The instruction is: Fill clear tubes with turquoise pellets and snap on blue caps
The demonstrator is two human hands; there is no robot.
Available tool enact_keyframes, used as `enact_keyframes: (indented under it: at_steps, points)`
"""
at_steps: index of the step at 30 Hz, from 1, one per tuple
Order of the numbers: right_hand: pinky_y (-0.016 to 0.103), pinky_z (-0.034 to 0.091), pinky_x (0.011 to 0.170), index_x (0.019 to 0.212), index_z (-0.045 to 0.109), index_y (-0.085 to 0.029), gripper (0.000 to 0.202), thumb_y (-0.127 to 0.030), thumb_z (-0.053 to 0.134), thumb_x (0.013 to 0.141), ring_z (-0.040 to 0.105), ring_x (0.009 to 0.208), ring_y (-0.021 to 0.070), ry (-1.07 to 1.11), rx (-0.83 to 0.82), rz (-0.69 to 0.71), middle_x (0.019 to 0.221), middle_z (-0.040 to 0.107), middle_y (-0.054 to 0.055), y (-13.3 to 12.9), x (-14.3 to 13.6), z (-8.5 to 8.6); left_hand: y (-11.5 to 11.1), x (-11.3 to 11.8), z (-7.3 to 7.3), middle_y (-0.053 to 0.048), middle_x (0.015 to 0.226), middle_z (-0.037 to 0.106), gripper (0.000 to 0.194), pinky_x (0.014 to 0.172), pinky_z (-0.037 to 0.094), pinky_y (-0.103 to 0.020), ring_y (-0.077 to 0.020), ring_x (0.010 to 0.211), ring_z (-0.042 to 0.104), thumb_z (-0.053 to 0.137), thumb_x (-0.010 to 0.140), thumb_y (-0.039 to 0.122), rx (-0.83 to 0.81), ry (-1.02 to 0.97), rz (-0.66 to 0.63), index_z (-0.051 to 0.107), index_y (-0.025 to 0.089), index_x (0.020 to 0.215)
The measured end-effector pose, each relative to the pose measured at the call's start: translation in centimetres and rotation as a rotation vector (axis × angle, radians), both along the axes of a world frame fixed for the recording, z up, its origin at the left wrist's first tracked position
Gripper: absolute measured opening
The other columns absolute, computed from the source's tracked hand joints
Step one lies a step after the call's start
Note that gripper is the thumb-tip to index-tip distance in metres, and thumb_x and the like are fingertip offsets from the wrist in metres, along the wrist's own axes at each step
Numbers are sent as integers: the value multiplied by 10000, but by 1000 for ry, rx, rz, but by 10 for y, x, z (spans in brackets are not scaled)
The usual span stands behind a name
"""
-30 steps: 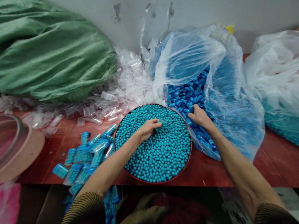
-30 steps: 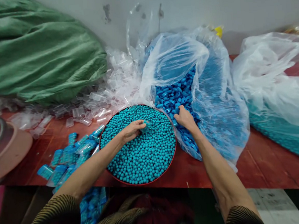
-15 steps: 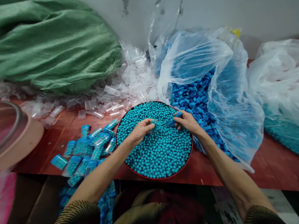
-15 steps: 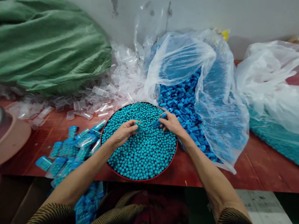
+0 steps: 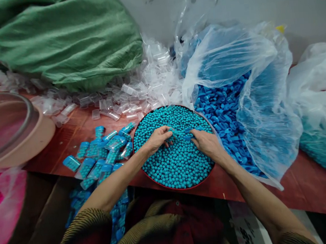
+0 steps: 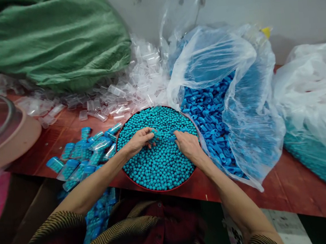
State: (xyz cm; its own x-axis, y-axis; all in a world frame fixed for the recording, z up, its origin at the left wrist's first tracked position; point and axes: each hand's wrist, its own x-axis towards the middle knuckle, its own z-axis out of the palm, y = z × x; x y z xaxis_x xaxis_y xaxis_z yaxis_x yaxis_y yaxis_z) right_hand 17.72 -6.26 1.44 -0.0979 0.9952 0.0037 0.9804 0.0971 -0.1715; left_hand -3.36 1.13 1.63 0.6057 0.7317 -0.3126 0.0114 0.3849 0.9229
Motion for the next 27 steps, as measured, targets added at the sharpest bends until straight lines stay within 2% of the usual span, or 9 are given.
enact_keyframes:
  at_steps: [2,5,9,11,15,18,21,24,27]
  points:
    - [279,438,706,1080,624,-214,277,-187,472,851,623,822,201,0,-5,3,906,703,76,3,-1,1,-1,-1,0,-13,754,618,306,372,360,-148,-72,498,565,631,729,377,2,-2,-26,540,133,889]
    - [292,452,754,1029,649,-201,284,-199,409,877,625,846,199,215,21,-67,926,694,80,11,-1,3,-3,-1,0,-2,731,602,270,349,310,-138,-56,471,534,596,758,371,27,20,-44,531,136,874]
    - [268,444,560,1086,603,-198,319,-344,389,900,547,546,139,677,-53,-106,739,625,9,15,-12,8,-8,4,-2,32,732,554,218,374,357,-144,-52,484,522,582,770,309,114,74,-35,524,151,908]
    - [263,425,541,1079,594,-199,321,-397,441,878,509,515,125,773,-86,-67,711,599,-12,14,-22,11,-11,7,-4,43,734,528,215,388,385,-154,-55,494,513,570,777,290,154,54,-23,513,161,940]
    - [265,410,620,881,617,-195,246,-384,461,867,539,644,144,724,-63,0,720,608,0,13,-30,18,-14,7,-7,50,701,496,294,414,410,-167,-64,504,500,555,798,287,201,5,-38,499,174,1063]
    - [251,387,563,716,558,-192,304,-397,412,886,499,567,123,736,-139,-10,629,558,-10,15,-27,19,-14,6,-9,55,681,478,377,423,418,-172,-67,499,505,560,802,287,205,14,-39,473,185,1155]
    - [244,388,496,721,549,-189,377,-442,345,911,461,483,110,836,-274,-10,591,544,-18,15,-23,14,-14,5,-9,47,701,496,371,416,417,-167,-61,489,511,548,810,276,205,31,-38,473,177,1159]
    - [273,458,614,920,613,-189,286,-391,411,898,575,650,154,747,-60,-23,772,651,26,14,-22,10,-14,5,-8,55,679,475,358,378,391,-158,-54,448,505,533,817,256,203,77,-24,474,169,1159]
    - [306,450,771,1034,623,-203,244,-235,428,892,588,911,212,381,195,-18,1005,674,78,10,-22,8,-15,2,-5,65,651,452,352,340,347,-147,-45,406,484,550,815,269,184,111,17,489,162,1144]
